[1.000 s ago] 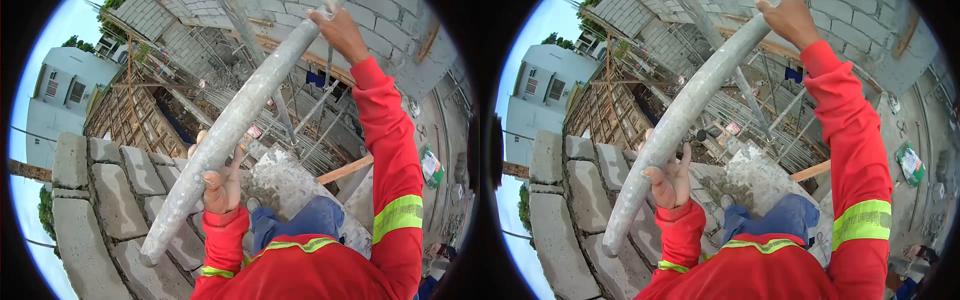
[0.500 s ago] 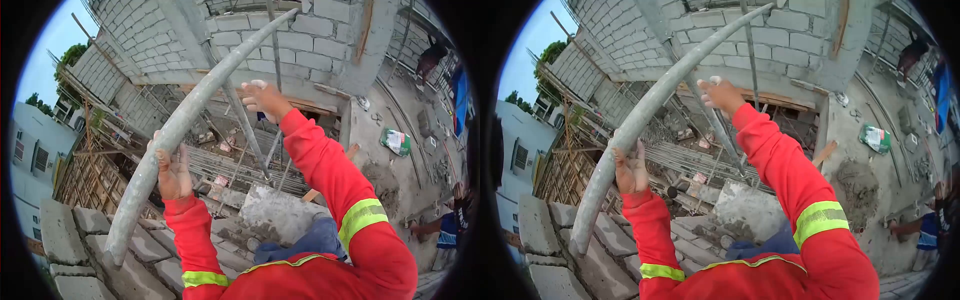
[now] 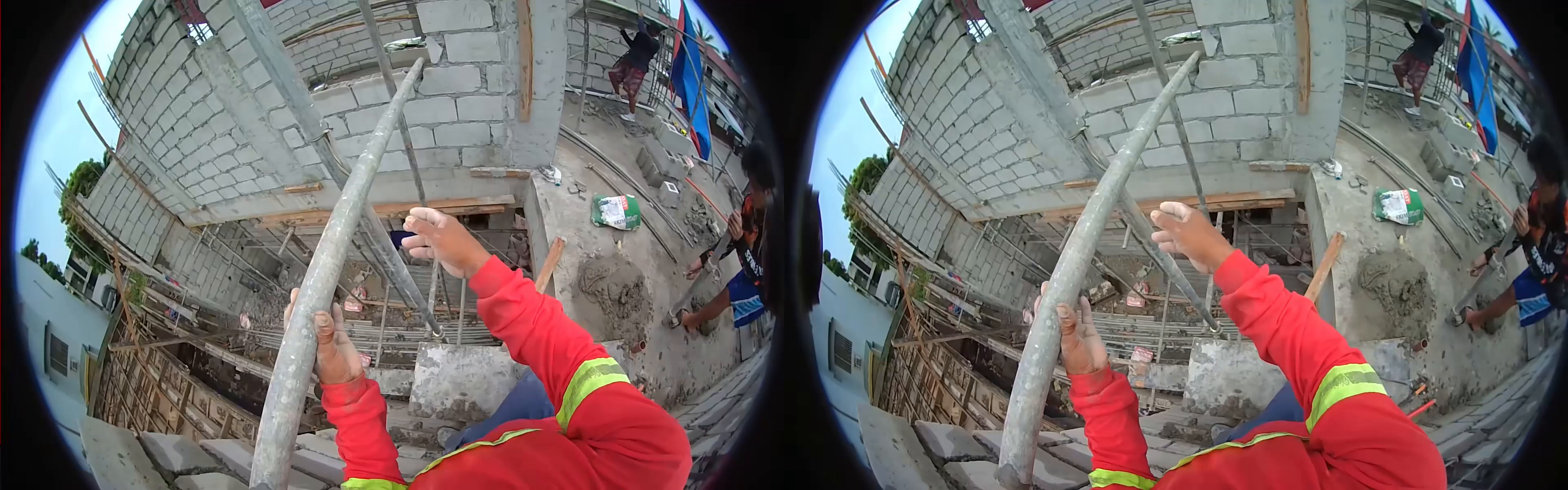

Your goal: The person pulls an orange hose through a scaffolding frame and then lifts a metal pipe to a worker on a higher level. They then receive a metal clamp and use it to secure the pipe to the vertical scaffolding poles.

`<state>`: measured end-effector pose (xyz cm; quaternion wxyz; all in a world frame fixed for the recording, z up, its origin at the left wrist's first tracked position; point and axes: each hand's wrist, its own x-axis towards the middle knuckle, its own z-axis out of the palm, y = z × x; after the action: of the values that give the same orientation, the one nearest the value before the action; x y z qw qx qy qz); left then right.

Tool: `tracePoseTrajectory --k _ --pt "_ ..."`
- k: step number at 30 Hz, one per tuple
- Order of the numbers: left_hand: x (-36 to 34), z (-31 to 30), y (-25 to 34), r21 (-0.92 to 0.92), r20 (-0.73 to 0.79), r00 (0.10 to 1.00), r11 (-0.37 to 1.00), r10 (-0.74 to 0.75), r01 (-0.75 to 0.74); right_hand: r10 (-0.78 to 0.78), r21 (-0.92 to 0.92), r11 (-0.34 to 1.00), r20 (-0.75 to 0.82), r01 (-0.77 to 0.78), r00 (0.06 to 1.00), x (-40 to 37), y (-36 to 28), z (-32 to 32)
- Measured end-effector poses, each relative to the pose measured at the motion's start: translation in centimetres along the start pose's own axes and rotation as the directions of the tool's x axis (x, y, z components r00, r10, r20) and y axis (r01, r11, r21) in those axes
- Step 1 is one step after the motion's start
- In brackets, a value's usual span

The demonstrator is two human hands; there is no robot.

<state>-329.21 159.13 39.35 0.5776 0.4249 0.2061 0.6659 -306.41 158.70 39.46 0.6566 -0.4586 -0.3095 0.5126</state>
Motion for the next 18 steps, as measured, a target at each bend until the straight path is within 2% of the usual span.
tracePoseTrajectory --k 4,8,10,11,15,18 --pt "-0.1 0.1 0.2 -0.027 -0.056 0.998 0.999 -0.035 0.034 0.184 0.099 0.98 -0.109 -0.174 0.977 -3.6 6.2 -6.1" --pt "-0.3 -0.3 0.1 0.028 -0.053 0.997 0.998 -0.055 0.056 0.384 0.109 0.924 -0.263 -0.368 0.885 -6.6 13.7 -13.6" --pt "-0.3 -0.9 -0.7 0.041 -0.062 0.996 0.997 -0.061 0.064 0.428 0.162 0.904 -0.304 -0.396 0.851 -8.6 16.1 -17.3" --pt "-0.8 0.0 0.1 0.042 -0.085 0.983 0.985 -0.165 0.169 0.46 0.183 0.888 -0.326 -0.423 0.826 -9.6 16.5 -18.6" --pt "-0.3 -2.3 -1.5 -0.066 -0.117 0.973 0.979 -0.199 0.192 0.492 0.081 0.858 -0.414 -0.507 0.766 -12.2 15.3 -20.0" --pt "-0.3 -3.0 -1.9 0.006 -0.083 0.985 0.988 -0.154 0.155 0.451 0.069 0.883 -0.405 -0.465 0.796 -11.5 14.5 -19.9"
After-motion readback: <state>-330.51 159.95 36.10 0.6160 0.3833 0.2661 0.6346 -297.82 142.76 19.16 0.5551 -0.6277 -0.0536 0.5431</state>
